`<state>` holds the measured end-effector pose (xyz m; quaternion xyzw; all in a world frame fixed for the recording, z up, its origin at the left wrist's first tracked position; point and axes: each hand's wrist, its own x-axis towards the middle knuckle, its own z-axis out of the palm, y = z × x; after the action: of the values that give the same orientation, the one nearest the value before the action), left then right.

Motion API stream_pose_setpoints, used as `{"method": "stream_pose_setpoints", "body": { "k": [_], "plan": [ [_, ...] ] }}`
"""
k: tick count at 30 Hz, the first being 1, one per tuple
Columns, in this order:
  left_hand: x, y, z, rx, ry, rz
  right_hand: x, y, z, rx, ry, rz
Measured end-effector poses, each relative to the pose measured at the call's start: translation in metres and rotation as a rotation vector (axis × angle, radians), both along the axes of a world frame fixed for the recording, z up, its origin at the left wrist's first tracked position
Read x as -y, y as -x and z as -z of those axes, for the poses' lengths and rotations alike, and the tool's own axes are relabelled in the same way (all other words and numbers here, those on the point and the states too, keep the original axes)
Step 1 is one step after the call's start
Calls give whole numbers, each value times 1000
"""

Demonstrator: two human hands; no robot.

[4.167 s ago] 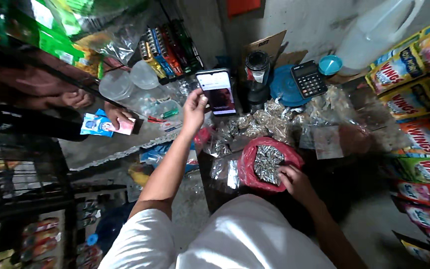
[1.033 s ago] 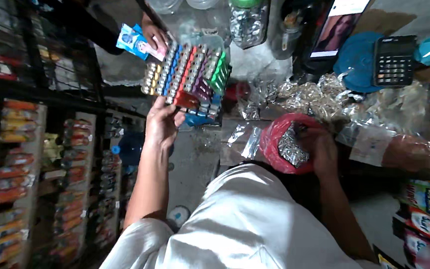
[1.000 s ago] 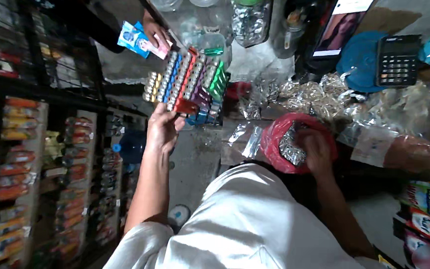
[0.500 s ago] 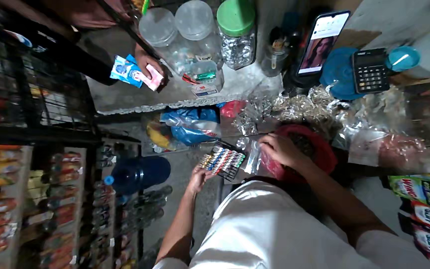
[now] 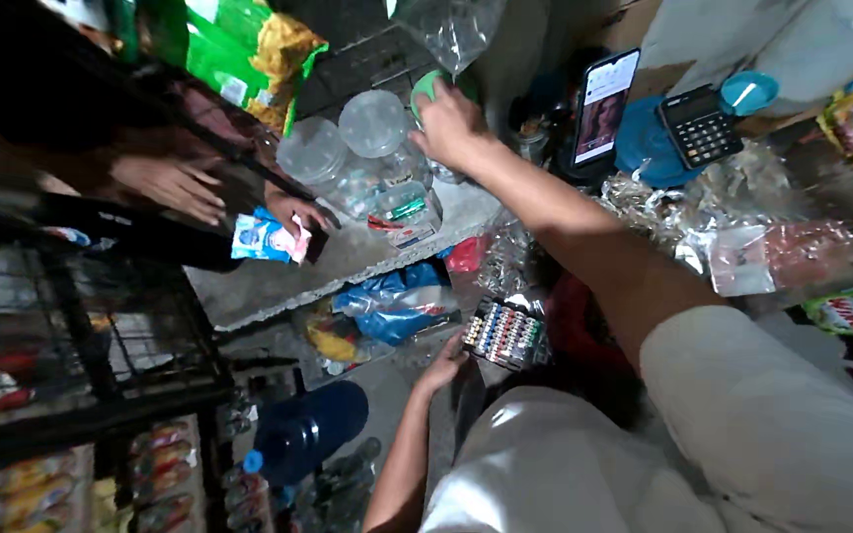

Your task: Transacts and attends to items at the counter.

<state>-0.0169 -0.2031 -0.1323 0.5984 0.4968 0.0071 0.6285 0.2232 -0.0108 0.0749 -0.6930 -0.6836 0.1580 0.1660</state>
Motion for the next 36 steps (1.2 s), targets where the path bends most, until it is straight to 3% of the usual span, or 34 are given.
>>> {"method": "stream_pose_setpoints", "body": {
  "k": [2,6,9,12,17,20,23,28,32,36],
  "plan": [
    [-31,6,-32,-63,-233,-7,-29,3,-2,27,23,85],
    [-103,-21,-98,26,-622,-197,-66,-8,2,5,110,84],
    [-157,-63,-111,68,-771,-212,-93,-12,7,80,174,42],
    [-199,-111,-115,-32,-870,-175,-77,-10,-7,241,234,52],
    [-214,-160,-112,-260,-917,-232,-74,-10,13,150,83,123],
    [-214,-173,-117,-387,-909,-289,-35,-9,6,-1,-80,160],
    [-214,-174,-120,-431,-901,-273,-12,-13,-20,81,60,74],
    [-216,-175,-121,-476,-892,-240,-34,-30,-14,74,136,-46],
    [-215,-173,-122,-464,-871,-244,14,-31,-50,-10,137,-108],
    [-214,-174,-123,-466,-860,-254,-26,-32,-33,102,149,-246]
  ]
}}
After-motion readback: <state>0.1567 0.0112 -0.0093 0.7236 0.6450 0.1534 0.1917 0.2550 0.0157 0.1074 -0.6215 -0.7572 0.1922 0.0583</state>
